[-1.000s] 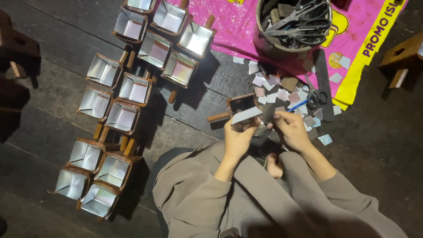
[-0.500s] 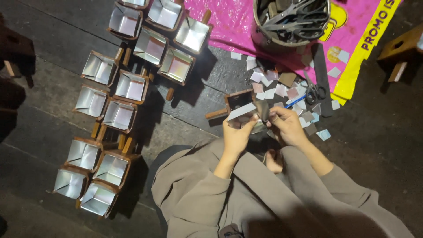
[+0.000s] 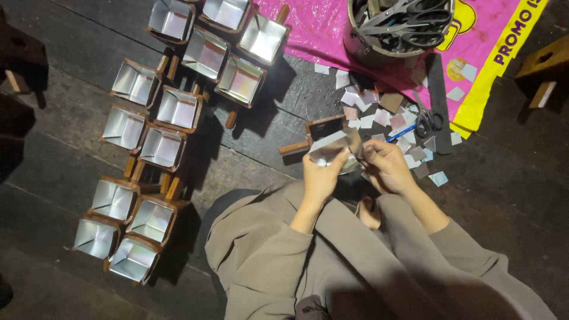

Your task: Lining the interior of small wooden boxes with paper or foil sheets by hand.

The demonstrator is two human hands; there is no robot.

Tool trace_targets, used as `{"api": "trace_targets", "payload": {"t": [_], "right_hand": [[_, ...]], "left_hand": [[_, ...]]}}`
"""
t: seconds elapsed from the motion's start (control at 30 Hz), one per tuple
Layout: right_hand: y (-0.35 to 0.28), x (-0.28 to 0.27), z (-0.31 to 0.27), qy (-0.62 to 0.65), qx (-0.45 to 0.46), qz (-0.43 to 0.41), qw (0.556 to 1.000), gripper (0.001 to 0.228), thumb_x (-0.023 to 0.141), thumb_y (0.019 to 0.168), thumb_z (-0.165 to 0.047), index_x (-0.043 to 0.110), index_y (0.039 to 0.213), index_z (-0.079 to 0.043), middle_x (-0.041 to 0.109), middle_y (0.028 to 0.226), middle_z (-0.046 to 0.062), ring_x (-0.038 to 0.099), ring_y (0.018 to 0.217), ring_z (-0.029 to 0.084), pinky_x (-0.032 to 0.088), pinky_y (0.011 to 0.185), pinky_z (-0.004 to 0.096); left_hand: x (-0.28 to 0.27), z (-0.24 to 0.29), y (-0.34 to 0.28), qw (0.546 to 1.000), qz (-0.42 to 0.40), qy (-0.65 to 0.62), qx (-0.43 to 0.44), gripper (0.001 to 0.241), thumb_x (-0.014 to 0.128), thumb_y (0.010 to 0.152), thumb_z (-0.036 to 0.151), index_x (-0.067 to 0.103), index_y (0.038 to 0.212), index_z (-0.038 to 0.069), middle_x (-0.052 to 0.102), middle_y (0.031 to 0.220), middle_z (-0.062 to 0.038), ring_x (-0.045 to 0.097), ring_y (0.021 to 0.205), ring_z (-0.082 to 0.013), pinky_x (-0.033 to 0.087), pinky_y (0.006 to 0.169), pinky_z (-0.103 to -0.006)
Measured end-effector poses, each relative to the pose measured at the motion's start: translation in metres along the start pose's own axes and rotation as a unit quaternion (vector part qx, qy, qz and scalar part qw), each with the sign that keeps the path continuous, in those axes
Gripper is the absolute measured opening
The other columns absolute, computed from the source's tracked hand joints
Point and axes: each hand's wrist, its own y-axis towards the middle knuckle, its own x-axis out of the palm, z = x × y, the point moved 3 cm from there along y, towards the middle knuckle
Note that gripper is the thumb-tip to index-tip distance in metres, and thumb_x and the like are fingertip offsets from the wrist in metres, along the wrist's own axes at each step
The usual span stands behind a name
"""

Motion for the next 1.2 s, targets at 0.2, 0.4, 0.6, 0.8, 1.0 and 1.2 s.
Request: {"api": "trace_targets", "payload": {"t": [0.2,0.4,0.6,0.8,1.0,1.2], "right_hand": [[0.008,-0.015,0.012,-0.047,0.008,0.009,0.999,0.026,0.073,0.098,-0.027,0.067,0.091,-0.003,0.047,0.061,0.0,0.052,0.059,0.012,0.041,0.053,0.02],[0.01,-0.003,-0.042,-0.24,-0.122,-0.046,0.962,0.024,0.069,0.098,-0.014,0.062,0.117,-0.001,0.065,0.102,0.01,0.059,0.099,0.018,0.048,0.095,0.036],[-0.005,0.036,-0.096,-0.405,-0.283,-0.072,0.866,0.012,0.068,0.095,-0.009,0.077,0.104,-0.006,0.074,0.086,0.011,0.073,0.081,0.023,0.056,0.079,0.036],[-0.022,0.044,-0.099,-0.399,-0.499,-0.001,0.769,0.008,0.07,0.092,0.004,0.077,0.093,0.0,0.074,0.082,0.011,0.072,0.073,0.03,0.058,0.068,0.037],[-0.042,0.07,-0.102,-0.329,-0.539,-0.046,0.774,0.012,0.063,0.092,0.005,0.075,0.093,0.007,0.074,0.081,0.016,0.072,0.071,0.032,0.058,0.068,0.041],[-0.05,0.077,-0.106,-0.322,-0.498,-0.101,0.799,0.024,0.055,0.099,-0.009,0.075,0.101,0.005,0.072,0.088,0.016,0.069,0.077,0.029,0.056,0.072,0.04]], "left_hand": [[-0.004,0.014,-0.004,0.999,-0.017,0.028,-0.042,0.082,0.093,0.073,0.032,0.054,0.13,-0.011,0.064,0.127,-0.03,0.059,0.13,-0.04,0.042,0.116,-0.0487],[-0.002,0.002,0.006,1.0,-0.02,0.015,-0.009,0.071,0.092,0.072,0.022,0.058,0.127,-0.009,0.067,0.123,-0.028,0.062,0.127,-0.0368,0.044,0.112,-0.0463],[-0.002,0.013,-0.009,0.988,-0.075,0.009,0.132,0.024,0.08,0.082,0.004,0.076,0.105,0.008,0.078,0.103,-0.013,0.071,0.111,-0.0253,0.054,0.099,-0.0402],[-0.011,0.047,-0.041,0.92,-0.02,-0.018,0.392,0.072,0.079,0.07,-0.001,0.043,0.133,0.004,0.055,0.14,-0.022,0.055,0.131,-0.0394,0.047,0.104,-0.0496],[-0.022,0.048,-0.045,0.843,0.085,-0.028,0.53,0.017,0.089,0.077,0.007,0.073,0.081,0.011,0.077,0.085,-0.008,0.077,0.075,-0.0276,0.06,0.069,-0.0336],[-0.024,0.046,-0.051,0.804,0.097,-0.053,0.585,0.024,0.089,0.082,0.016,0.067,0.075,0.011,0.077,0.081,-0.009,0.077,0.069,-0.0262,0.06,0.063,-0.0335]]}}
